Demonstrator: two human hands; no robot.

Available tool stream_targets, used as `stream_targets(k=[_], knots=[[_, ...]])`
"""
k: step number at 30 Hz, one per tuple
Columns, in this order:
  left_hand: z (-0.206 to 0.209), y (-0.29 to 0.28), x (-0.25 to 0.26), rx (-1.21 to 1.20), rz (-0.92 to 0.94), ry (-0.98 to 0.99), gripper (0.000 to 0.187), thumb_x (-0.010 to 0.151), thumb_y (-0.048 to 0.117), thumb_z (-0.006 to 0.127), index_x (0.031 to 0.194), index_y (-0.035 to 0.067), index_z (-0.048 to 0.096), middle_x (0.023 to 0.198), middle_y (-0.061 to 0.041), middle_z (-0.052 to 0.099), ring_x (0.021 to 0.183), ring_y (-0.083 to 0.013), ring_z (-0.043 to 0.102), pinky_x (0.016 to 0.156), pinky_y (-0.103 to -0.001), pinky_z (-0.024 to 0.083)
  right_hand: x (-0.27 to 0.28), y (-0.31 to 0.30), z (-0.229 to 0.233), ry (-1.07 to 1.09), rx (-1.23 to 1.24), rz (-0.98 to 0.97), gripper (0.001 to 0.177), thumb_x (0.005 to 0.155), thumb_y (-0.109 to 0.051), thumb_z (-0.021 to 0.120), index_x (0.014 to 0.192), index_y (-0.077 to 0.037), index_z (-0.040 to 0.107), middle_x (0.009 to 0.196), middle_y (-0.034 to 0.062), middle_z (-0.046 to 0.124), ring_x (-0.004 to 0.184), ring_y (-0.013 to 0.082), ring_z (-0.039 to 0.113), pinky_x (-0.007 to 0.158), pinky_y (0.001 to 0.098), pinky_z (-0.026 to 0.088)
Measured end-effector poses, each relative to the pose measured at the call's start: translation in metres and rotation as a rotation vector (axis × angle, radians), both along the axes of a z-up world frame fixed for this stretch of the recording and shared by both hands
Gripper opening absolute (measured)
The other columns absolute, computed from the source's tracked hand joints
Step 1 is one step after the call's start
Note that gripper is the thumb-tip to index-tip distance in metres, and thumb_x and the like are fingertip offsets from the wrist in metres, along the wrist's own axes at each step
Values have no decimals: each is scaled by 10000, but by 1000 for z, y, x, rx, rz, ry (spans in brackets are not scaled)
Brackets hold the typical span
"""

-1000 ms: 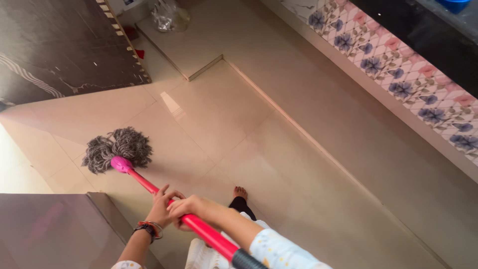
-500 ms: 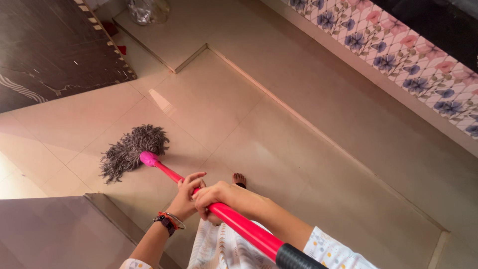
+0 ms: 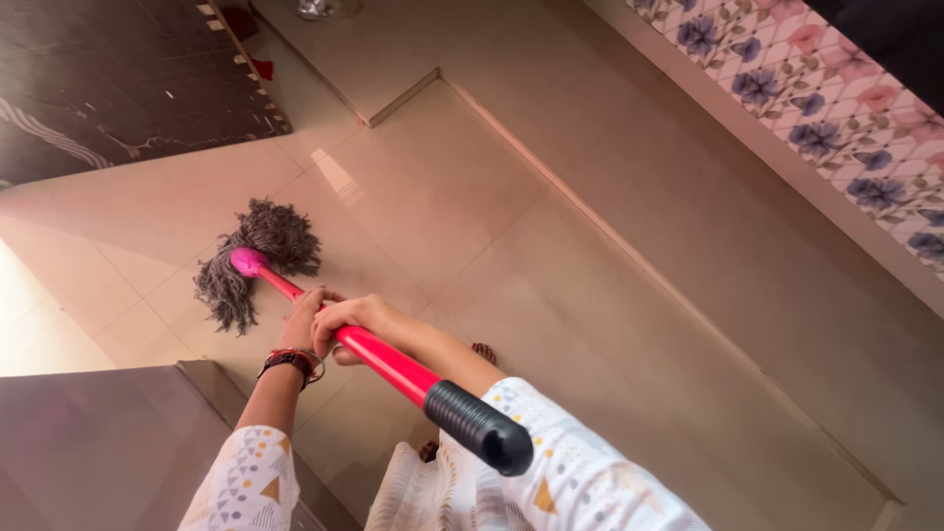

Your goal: The person mops the floor by hand using a mop, moving the mop head back and forth across the tiles.

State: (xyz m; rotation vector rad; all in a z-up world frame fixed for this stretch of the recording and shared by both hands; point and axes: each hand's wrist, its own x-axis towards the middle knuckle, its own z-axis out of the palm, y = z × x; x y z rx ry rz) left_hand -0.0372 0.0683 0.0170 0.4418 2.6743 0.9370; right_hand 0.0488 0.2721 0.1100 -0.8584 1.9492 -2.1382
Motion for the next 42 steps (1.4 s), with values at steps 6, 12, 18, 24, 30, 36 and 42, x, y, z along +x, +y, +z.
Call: stream_targets(k=[6,12,18,24,30,36,42], knots=[[38,20,47,-283,-256,62,255,750,155,750,1004,176,753,1126,-10,739,1147,-279,658,1169,-484,336,65,19,23,109,138,-11,185,734,39,686,888,-63,689,926,48,677,888,181,652,821,305,538],[84,34,114,-207,-303,73,183,767,213,712,941,194,762,1273,23,721,1131,-338,651,1056,-444,489,123,33,83,95,330,23,159,712,-49,723,855,-69,657,927,41,673,889,245,668,810,345,550],[103,8,131,-182,-446,153,286,686,259,800,943,134,778,1262,-47,703,1126,-337,664,1163,-520,330,149,-4,105,96,568,-44,183,657,-135,769,827,-167,711,945,-19,738,887,240,709,716,372,556],[73,-21,99,-119,-337,111,393,653,252,772,1024,127,734,1285,-29,707,1118,-322,688,968,-402,535,125,-27,82,71,545,-172,152,768,-148,738,900,-222,738,905,-22,748,864,219,733,733,370,575],[16,-31,38,-35,-185,194,216,759,120,722,973,116,747,1507,-161,506,1184,-392,627,927,-419,552,57,-43,14,148,341,-236,235,721,-117,728,941,-199,720,975,-23,742,915,226,728,799,358,587],[11,11,-13,24,145,-162,404,819,94,591,1184,240,684,1449,-93,500,1053,-359,705,919,-433,580,-6,10,13,134,417,-240,233,705,-94,735,923,-174,724,1001,-38,746,934,230,725,747,360,569],[30,98,-14,-257,-29,32,269,772,236,770,1014,166,677,1296,-125,638,1233,-364,625,1194,-463,411,-14,113,57,-67,403,-126,201,719,-42,694,887,-152,698,957,-37,723,871,217,729,728,353,574]])
